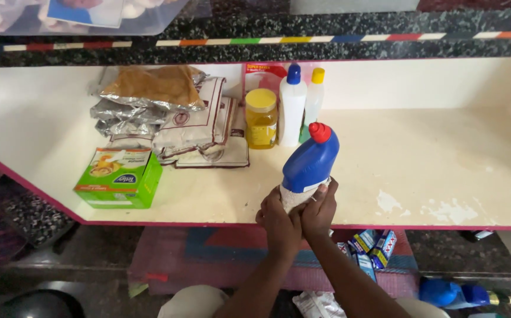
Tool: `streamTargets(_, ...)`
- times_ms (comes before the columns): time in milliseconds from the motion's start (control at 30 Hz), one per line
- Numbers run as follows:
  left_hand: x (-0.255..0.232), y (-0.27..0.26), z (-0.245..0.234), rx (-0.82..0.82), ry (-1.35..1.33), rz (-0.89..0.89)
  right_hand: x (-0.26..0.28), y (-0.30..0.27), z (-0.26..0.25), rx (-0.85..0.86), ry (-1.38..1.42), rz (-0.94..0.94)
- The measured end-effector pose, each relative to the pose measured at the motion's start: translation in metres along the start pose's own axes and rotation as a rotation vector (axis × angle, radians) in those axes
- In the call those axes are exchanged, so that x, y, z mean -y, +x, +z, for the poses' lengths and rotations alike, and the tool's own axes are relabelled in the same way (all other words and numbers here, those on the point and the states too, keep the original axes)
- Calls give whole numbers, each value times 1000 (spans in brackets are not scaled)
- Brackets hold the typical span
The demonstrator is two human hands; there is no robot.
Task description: The person sits on the floor and wipes several plastic bottles with a cloth. They handle a blue bottle, a clear bottle with a green label, and a clear jar, wiping each one individually and placing them on a nearby shelf.
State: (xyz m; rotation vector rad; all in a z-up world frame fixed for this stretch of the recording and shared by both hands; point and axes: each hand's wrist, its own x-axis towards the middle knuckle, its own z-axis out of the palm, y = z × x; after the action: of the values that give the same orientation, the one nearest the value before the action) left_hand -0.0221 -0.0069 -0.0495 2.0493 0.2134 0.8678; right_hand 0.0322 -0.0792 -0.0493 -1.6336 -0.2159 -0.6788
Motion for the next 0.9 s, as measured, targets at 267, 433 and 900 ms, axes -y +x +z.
streamTargets(267,-2,-26,-20,18,422,159,14,-21,-20,86,-276,-136)
streamTargets(433,-32,-8,-39,421,501,-219,12,-20,-37,203,-250,-12)
streamTargets(900,-22,90,-70,654,-281,20,69,61,-81,163,-210,85)
